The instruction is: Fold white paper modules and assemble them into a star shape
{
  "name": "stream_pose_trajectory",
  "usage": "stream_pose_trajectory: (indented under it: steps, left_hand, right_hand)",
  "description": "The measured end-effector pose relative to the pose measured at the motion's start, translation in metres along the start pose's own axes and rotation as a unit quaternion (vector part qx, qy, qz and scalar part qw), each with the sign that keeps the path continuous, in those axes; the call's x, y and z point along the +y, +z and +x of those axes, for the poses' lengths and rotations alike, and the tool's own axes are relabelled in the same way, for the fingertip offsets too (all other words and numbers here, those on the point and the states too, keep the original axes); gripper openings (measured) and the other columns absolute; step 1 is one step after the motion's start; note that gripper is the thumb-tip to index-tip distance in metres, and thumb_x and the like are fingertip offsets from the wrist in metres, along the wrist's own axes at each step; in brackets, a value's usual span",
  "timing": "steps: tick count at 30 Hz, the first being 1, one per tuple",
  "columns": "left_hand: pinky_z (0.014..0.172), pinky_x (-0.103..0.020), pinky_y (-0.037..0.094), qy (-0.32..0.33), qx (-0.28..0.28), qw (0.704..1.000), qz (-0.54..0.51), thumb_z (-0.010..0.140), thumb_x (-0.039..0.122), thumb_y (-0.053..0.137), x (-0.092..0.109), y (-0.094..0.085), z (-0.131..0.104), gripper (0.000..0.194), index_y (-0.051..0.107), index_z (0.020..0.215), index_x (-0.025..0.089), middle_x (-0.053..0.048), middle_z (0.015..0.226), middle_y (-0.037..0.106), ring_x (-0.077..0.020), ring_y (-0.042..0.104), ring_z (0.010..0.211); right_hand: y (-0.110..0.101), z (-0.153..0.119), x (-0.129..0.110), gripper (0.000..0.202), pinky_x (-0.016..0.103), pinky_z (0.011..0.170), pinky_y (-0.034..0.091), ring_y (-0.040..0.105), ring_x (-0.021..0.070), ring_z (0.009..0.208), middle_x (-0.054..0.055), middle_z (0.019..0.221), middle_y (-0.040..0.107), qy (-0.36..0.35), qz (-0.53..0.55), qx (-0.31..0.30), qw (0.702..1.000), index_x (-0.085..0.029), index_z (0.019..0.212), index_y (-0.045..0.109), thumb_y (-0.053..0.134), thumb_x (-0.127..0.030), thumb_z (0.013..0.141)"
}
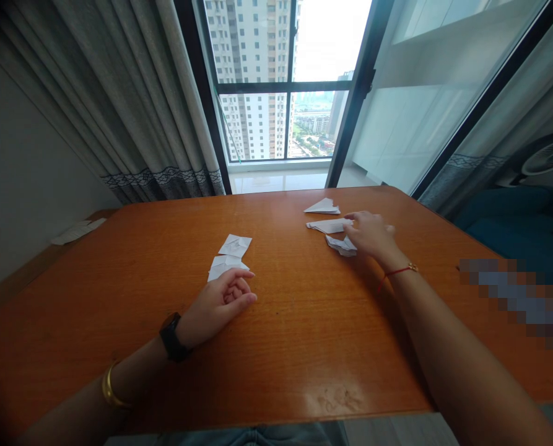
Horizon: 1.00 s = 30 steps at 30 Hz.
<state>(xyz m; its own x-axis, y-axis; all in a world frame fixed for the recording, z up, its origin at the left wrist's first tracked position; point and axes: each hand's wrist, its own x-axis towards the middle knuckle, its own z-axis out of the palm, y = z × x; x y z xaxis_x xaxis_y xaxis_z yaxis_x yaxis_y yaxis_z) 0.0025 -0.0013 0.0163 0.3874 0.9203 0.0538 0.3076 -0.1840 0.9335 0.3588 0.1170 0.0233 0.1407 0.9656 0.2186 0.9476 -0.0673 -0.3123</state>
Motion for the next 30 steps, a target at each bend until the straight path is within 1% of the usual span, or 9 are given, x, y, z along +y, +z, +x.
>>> stream_pose_trajectory:
  steps: [2, 5, 17, 20, 22, 24, 26, 28, 30]
  left_hand:
    - [0.054, -0.021, 0.040, -0.002, 0.001, 1.000, 0.000, 0.083, 0.037, 0.062, 0.000, 0.000, 0.000, 0.036, 0.054, 0.110, 0.017, 0.000, 0.080, 0.058, -0.0088, 0.051, 0.061]
    - [0.054, -0.021, 0.040, -0.001, 0.004, 1.000, 0.002, 0.083, 0.038, 0.062, 0.001, 0.000, 0.000, 0.035, 0.054, 0.110, 0.017, 0.000, 0.079, 0.058, -0.0093, 0.051, 0.062]
    - [0.056, -0.020, 0.040, 0.017, -0.009, 1.000, 0.023, 0.087, 0.039, 0.057, -0.001, 0.000, -0.001, 0.033, 0.054, 0.110, 0.016, 0.000, 0.079, 0.057, -0.0086, 0.049, 0.061]
    - [0.055, -0.021, 0.040, 0.019, -0.007, 1.000, 0.024, 0.087, 0.039, 0.057, -0.001, -0.001, -0.001, 0.032, 0.054, 0.109, 0.017, 0.000, 0.078, 0.057, -0.0089, 0.050, 0.061]
    - [0.055, -0.021, 0.040, 0.019, -0.004, 1.000, 0.021, 0.087, 0.039, 0.057, 0.000, -0.001, -0.001, 0.032, 0.054, 0.109, 0.017, 0.000, 0.079, 0.057, -0.0094, 0.050, 0.062]
    - [0.055, -0.020, 0.040, 0.019, -0.003, 1.000, 0.018, 0.087, 0.040, 0.056, 0.000, -0.001, -0.001, 0.032, 0.054, 0.109, 0.017, 0.000, 0.079, 0.057, -0.0093, 0.050, 0.062]
    - [0.054, -0.020, 0.040, 0.018, -0.005, 1.000, 0.017, 0.087, 0.040, 0.056, 0.000, 0.000, -0.001, 0.032, 0.054, 0.109, 0.017, 0.000, 0.078, 0.057, -0.0089, 0.049, 0.061]
    - [0.053, -0.020, 0.039, 0.016, -0.008, 1.000, 0.016, 0.087, 0.040, 0.056, 0.000, 0.000, -0.001, 0.032, 0.055, 0.108, 0.017, 0.001, 0.077, 0.056, -0.0086, 0.049, 0.059]
    - [0.053, -0.020, 0.039, 0.014, -0.010, 1.000, 0.016, 0.086, 0.040, 0.056, 0.000, 0.000, -0.001, 0.032, 0.055, 0.108, 0.017, 0.001, 0.077, 0.056, -0.0088, 0.049, 0.059]
  right_hand:
    - [0.008, -0.005, -0.010, 0.036, 0.073, 0.096, 0.019, 0.044, 0.0383, 0.120, 0.007, 0.125, 0.061, -0.059, -0.066, -0.018, 0.996, -0.028, 0.103, 0.070, 0.039, -0.040, 0.090]
    - [0.020, -0.011, -0.020, 0.041, 0.081, 0.091, 0.002, 0.041, 0.0391, 0.122, 0.004, 0.125, 0.062, -0.099, -0.112, -0.051, 0.987, -0.032, 0.094, 0.072, 0.032, -0.039, 0.093]
    - [0.033, -0.006, -0.035, 0.047, 0.084, 0.091, 0.001, 0.033, 0.0386, 0.129, 0.002, 0.138, 0.051, -0.087, -0.104, -0.072, 0.988, -0.034, 0.116, 0.064, 0.023, -0.044, 0.095]
    - [0.020, -0.003, -0.026, 0.047, 0.077, 0.098, 0.014, 0.033, 0.0394, 0.130, 0.003, 0.144, 0.044, -0.073, -0.085, -0.042, 0.993, -0.033, 0.127, 0.056, 0.030, -0.051, 0.092]
    - [0.005, -0.001, -0.013, 0.054, 0.065, 0.099, 0.031, 0.041, 0.0388, 0.125, 0.006, 0.143, 0.045, -0.081, -0.070, -0.036, 0.994, -0.029, 0.129, 0.055, 0.044, -0.056, 0.084]
    - [-0.010, -0.001, 0.001, 0.059, 0.049, 0.094, 0.043, 0.052, 0.0350, 0.114, 0.008, 0.134, 0.055, -0.114, -0.052, -0.074, 0.989, -0.025, 0.123, 0.061, 0.060, -0.055, 0.073]
    - [-0.019, -0.004, 0.011, 0.054, 0.038, 0.085, 0.047, 0.060, 0.0301, 0.100, 0.007, 0.118, 0.065, -0.137, -0.040, -0.129, 0.981, -0.024, 0.114, 0.068, 0.067, -0.049, 0.066]
    - [-0.019, -0.007, 0.014, 0.041, 0.034, 0.077, 0.048, 0.064, 0.0266, 0.087, 0.005, 0.101, 0.072, -0.136, -0.040, -0.170, 0.975, -0.025, 0.104, 0.073, 0.067, -0.044, 0.068]
    - [-0.012, -0.009, 0.013, 0.029, 0.032, 0.071, 0.047, 0.065, 0.0248, 0.078, 0.004, 0.088, 0.074, -0.129, -0.044, -0.187, 0.973, -0.028, 0.095, 0.076, 0.064, -0.039, 0.071]
